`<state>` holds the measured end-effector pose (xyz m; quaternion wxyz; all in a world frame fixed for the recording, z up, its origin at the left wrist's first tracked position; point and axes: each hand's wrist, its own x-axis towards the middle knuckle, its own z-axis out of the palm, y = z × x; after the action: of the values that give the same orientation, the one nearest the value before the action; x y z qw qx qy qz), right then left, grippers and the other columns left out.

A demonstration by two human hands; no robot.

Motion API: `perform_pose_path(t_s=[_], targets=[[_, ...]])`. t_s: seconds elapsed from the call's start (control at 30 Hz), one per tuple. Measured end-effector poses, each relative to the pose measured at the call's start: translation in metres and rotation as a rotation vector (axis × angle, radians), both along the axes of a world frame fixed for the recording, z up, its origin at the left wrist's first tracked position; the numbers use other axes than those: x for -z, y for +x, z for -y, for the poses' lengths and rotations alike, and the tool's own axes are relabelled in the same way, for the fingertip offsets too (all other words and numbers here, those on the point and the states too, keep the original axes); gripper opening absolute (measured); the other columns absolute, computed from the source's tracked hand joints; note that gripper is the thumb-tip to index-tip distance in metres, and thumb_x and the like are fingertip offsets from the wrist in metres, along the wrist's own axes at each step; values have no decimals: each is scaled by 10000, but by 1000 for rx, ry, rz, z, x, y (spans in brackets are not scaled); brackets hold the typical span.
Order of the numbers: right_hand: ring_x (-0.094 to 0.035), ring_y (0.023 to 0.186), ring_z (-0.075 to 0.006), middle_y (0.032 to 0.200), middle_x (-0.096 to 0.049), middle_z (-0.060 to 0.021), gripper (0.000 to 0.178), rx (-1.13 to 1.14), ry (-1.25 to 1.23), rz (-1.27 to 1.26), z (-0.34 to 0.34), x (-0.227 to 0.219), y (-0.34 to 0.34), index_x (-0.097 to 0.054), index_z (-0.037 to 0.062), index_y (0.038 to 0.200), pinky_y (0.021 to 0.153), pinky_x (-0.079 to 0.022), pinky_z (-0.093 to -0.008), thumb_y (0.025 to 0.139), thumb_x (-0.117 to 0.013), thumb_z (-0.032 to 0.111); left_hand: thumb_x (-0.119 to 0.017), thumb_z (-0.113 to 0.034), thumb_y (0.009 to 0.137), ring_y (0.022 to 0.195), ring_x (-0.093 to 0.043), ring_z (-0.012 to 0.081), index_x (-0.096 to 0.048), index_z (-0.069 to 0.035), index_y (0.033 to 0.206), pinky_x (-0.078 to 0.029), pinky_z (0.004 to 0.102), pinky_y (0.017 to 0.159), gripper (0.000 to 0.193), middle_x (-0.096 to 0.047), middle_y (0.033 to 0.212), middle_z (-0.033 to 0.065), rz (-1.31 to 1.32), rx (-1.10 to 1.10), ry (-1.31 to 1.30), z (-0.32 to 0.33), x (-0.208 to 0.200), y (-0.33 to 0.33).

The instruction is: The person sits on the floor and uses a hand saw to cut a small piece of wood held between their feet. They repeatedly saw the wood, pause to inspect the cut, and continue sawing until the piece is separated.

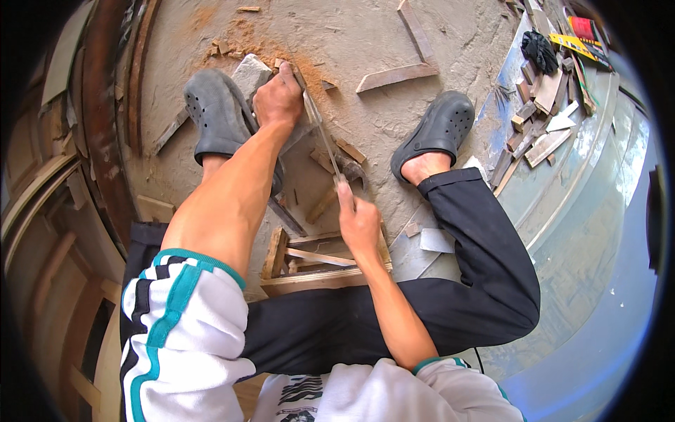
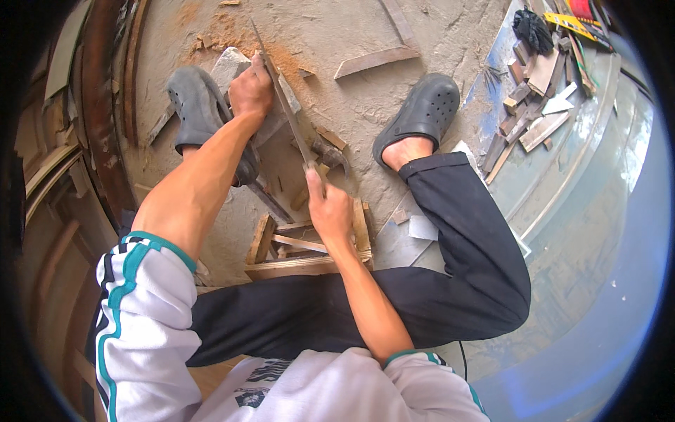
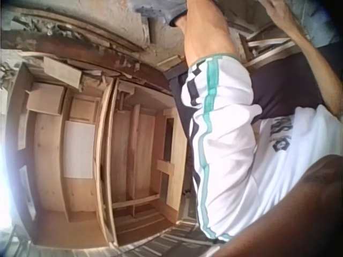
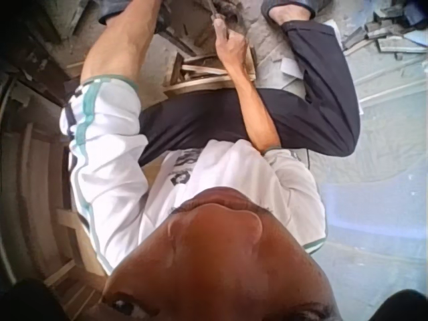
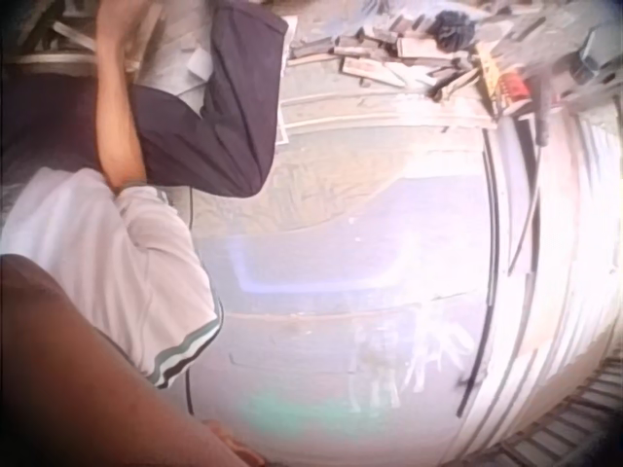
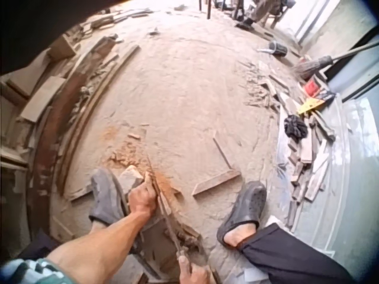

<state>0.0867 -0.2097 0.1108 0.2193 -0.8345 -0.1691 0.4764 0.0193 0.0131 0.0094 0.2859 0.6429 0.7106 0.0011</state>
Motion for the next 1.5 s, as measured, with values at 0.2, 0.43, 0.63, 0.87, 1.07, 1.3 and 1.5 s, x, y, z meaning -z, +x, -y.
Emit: perform_pose_path(t_s=[0.2,0.43,0.63,0.87,1.07,1.3,1.5], targets=[[-543,531,-416,589,-521,-291,711,-56,130,115,-50,33,2,-629,-67,688,569,-426,-482,965,-497,574,-224,-452,1015,951,-635,480,-727,-29,960,-465,532,905,660,-678,946,279,0,31,-22,-3,2,4],[-556,519,-413,565,-499,-297,766,-94,126,12,-10,7,4,-614,-86,660,567,-425,-490,982,-444,587,-224,-424,1017,937,-629,505,-724,-14,931,-468,549,892,652,-669,929,303,-1,44,14,-1,12,-7],[-626,574,-420,611,-559,-293,705,-139,73,29,-39,19,7,-671,-57,702,572,-456,-471,969,-488,569,-250,-365,1010,905,-639,500,-695,-11,921,-479,554,867,576,-670,922,299,-2,78,-11,0,5,-3],[-545,527,-346,551,-513,-254,756,-95,37,90,-17,15,4,-625,-75,696,603,-426,-476,963,-463,613,-259,-361,1007,902,-639,495,-696,-1,898,-475,548,874,577,-669,930,301,-7,75,20,1,4,-1],[-470,494,-265,519,-472,-203,733,-31,34,87,-5,27,-3,-584,-70,669,559,-406,-433,959,-497,598,-237,-428,1015,939,-628,496,-718,-4,913,-463,545,899,649,-666,928,308,13,1,-11,-1,0,4],[-458,501,-122,485,-462,-34,694,99,139,10,17,26,-6,-530,2,567,510,-371,-323,984,-502,556,-282,-534,995,928,-630,474,-722,-55,926,-467,532,856,655,-676,922,277,47,33,-35,-2,-3,2],[-445,500,-134,484,-434,-52,705,125,128,-41,6,21,3,-525,-8,574,509,-367,-336,975,-506,571,-308,-548,987,947,-626,475,-724,-63,956,-469,530,866,640,-672,935,293,135,-91,30,-1,6,-3]])
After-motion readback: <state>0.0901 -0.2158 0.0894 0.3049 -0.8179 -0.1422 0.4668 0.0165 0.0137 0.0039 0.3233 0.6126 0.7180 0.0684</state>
